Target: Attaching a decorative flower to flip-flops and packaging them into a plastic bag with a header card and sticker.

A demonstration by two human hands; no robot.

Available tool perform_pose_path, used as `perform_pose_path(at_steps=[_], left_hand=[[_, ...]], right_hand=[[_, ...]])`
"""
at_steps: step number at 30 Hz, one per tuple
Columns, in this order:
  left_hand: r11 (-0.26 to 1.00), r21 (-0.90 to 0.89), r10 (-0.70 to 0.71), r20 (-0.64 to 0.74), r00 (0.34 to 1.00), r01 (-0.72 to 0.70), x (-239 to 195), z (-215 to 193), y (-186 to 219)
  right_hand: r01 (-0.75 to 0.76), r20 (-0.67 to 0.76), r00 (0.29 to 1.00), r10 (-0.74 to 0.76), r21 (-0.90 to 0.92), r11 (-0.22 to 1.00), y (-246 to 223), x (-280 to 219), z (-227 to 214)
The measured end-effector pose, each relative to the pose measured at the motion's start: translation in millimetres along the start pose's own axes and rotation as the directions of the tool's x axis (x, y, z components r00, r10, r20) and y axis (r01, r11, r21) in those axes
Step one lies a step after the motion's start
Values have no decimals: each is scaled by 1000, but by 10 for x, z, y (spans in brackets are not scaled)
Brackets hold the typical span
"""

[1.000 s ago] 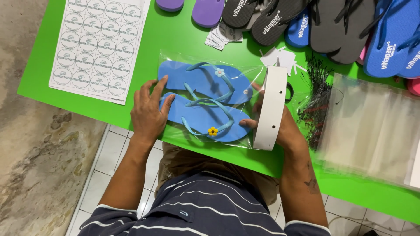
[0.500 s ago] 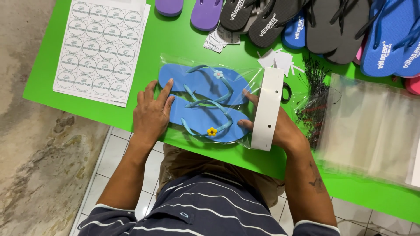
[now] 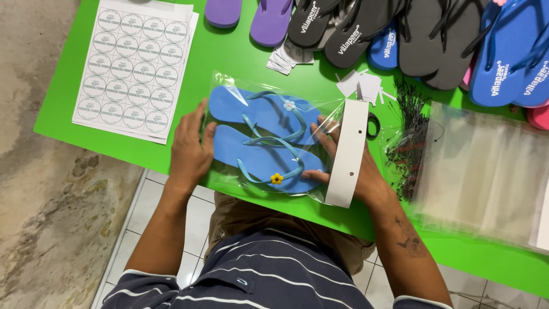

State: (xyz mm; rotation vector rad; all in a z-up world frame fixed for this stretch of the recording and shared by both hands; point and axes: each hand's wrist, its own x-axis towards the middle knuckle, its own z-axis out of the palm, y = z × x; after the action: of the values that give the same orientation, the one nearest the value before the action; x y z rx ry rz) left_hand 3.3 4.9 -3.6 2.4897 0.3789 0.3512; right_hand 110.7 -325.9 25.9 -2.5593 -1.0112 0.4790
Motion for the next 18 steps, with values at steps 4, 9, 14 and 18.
perform_pose_path(at_steps=[4,9,14,18], left_hand=[[948,-242,-202,49,978,208,83,-91,-202],[855,-299,-359,251,899,424,196,101,-394],[876,-219,-383,220,897,429,300,105,-216],[900,-205,-362,134,922,383,234,-16,-168]], right_hand=[[-6,-18,1000,6,-7,1000,22,-5,35],[5,-43,999,-2,53,999,128,4,154],[-46,-62,996,67,295,954,-46,-64,-60],[257,-477,879,-22,433,864,264,-150,277]])
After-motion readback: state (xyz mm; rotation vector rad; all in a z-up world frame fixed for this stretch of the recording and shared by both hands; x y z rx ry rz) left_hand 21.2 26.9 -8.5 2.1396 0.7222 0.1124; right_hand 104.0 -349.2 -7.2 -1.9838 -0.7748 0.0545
